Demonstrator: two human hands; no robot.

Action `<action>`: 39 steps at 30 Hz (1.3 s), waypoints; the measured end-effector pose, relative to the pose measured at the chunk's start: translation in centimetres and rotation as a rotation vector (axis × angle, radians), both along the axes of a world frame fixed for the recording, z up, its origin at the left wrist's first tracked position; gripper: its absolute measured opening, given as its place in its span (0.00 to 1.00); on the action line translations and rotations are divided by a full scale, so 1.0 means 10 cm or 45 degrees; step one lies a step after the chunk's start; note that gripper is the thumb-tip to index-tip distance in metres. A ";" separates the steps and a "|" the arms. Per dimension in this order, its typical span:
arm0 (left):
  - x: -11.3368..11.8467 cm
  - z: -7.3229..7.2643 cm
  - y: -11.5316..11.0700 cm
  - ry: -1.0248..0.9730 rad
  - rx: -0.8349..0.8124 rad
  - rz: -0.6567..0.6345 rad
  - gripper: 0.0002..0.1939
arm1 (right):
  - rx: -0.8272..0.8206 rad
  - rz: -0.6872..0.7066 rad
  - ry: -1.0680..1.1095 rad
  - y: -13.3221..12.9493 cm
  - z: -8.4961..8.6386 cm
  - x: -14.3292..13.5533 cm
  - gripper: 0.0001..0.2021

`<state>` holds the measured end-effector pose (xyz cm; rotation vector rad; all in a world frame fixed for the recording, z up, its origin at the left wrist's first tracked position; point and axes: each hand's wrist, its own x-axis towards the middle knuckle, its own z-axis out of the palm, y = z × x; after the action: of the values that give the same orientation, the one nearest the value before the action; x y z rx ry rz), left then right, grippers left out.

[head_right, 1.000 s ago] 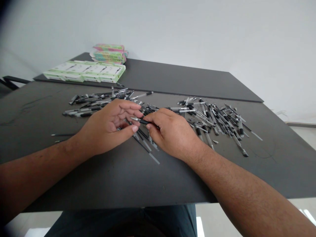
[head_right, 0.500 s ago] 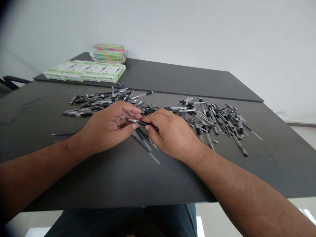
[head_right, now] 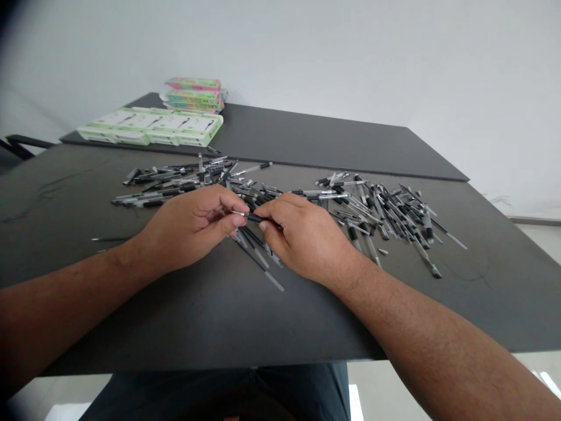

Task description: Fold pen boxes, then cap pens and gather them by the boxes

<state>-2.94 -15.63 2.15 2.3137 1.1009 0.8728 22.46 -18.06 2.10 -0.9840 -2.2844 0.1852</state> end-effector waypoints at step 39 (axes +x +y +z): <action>-0.03 0.12 -0.04 0.175 0.133 -0.050 0.10 | -0.214 -0.021 0.047 -0.05 0.10 -0.03 0.04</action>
<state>-3.22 -15.98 3.30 2.5048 1.0848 0.7840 22.18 -18.60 3.13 -1.0749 -2.2545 0.3904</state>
